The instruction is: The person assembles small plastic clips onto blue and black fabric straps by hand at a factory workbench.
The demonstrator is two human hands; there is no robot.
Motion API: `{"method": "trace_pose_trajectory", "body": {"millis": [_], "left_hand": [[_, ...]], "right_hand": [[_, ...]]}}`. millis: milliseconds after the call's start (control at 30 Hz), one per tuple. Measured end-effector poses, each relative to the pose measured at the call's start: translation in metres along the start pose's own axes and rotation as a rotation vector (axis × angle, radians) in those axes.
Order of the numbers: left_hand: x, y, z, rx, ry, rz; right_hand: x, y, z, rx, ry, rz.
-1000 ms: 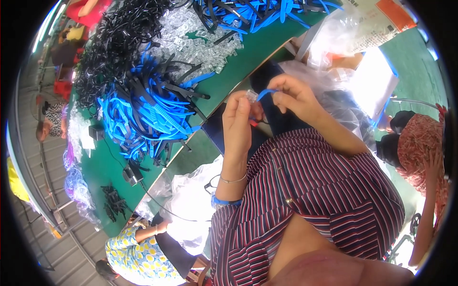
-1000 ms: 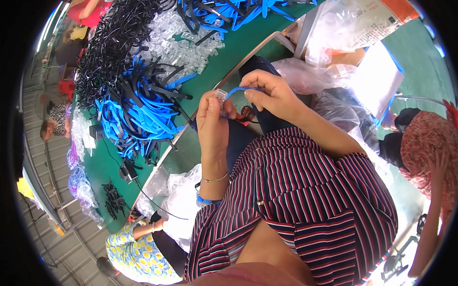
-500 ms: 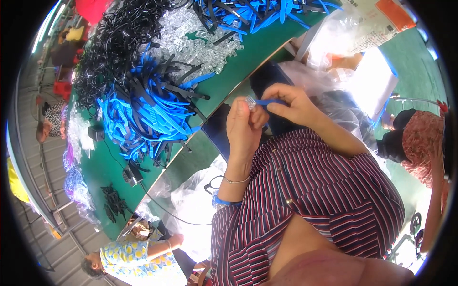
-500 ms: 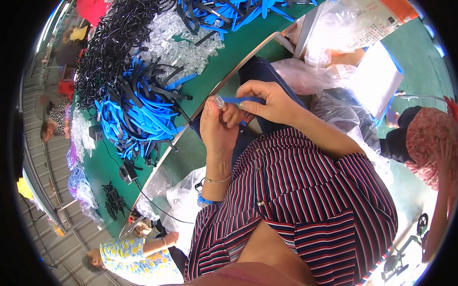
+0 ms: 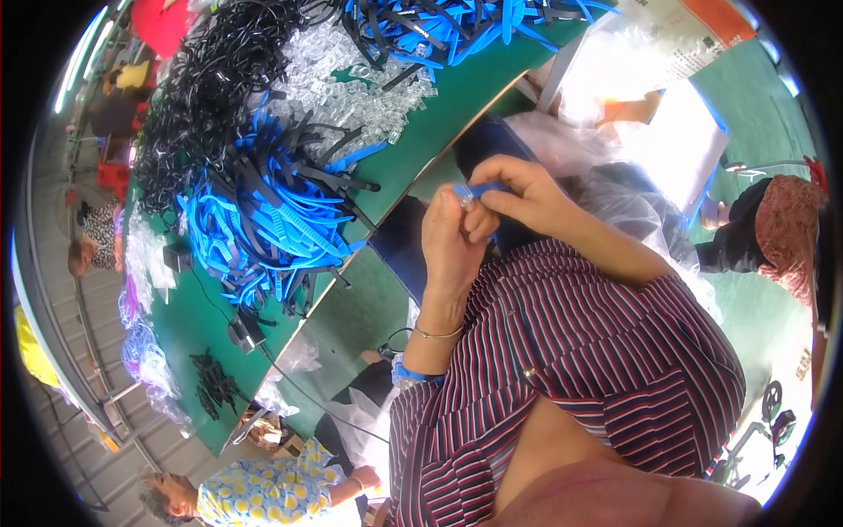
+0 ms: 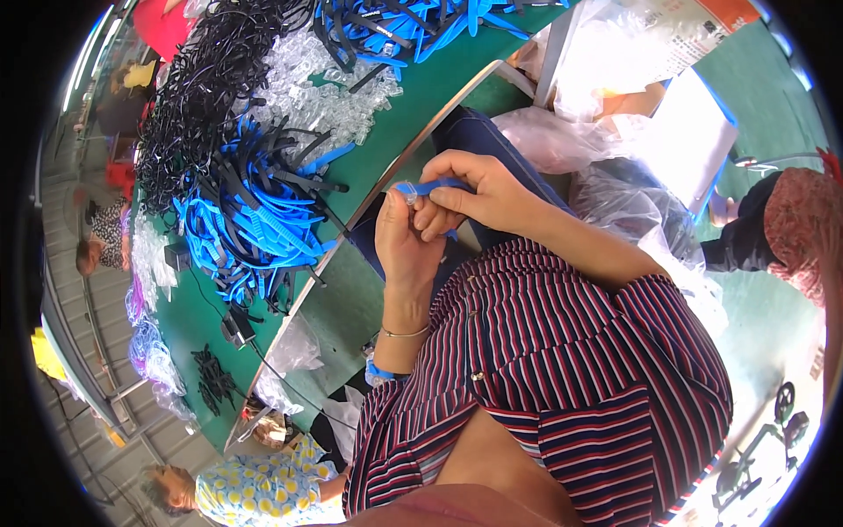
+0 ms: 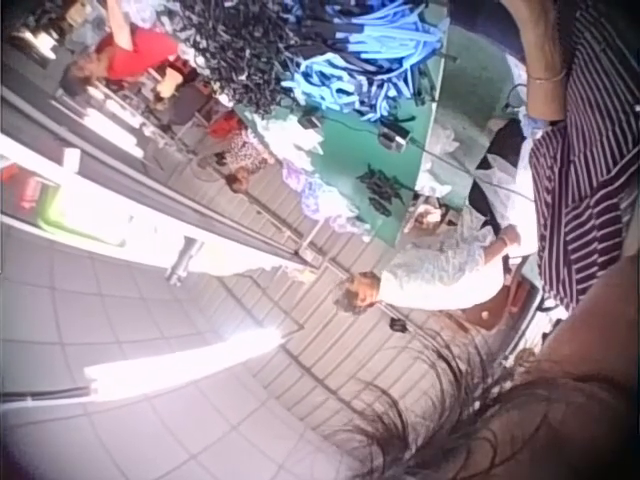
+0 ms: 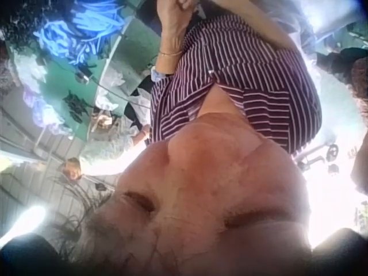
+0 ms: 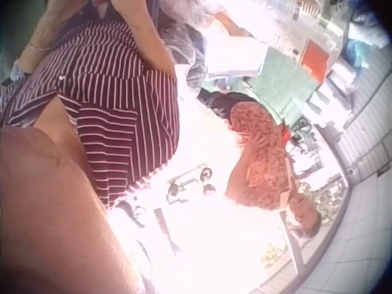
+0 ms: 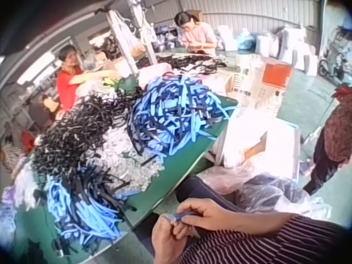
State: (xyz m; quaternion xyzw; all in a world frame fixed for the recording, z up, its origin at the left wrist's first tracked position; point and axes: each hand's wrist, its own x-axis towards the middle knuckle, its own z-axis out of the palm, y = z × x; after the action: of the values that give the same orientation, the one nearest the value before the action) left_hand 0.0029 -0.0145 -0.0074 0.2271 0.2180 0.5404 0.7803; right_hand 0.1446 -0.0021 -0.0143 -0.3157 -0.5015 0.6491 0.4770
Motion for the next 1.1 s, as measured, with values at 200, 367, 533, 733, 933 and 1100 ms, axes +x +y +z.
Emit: {"method": "trace_pose_trajectory", "body": {"millis": [200,367,533,733,933,1100], "left_hand": [[0.001,0.003,0.003,0.364,0.124,0.022],[0.002,0.002,0.004,0.879,0.165,0.124],[0.003,0.009,0.0,0.814,0.073,0.056],[0.004,0.015,0.002,0.647,0.056,0.04],[0.004,0.017,0.004,0.407,0.073,-0.039],[0.006,0.015,-0.004,0.146,-0.03,-0.081]], "right_hand": [[0.002,-0.01,-0.013,-0.493,0.061,-0.222],[0.007,-0.011,-0.019,-0.761,0.082,-0.484],[0.0,-0.016,-0.018,0.287,0.001,-0.11],[0.004,-0.02,-0.019,-0.056,-0.016,-0.051],[0.008,-0.016,-0.019,-0.54,-0.102,-0.326],[0.005,-0.013,-0.008,-0.221,-0.09,-0.236]]}}
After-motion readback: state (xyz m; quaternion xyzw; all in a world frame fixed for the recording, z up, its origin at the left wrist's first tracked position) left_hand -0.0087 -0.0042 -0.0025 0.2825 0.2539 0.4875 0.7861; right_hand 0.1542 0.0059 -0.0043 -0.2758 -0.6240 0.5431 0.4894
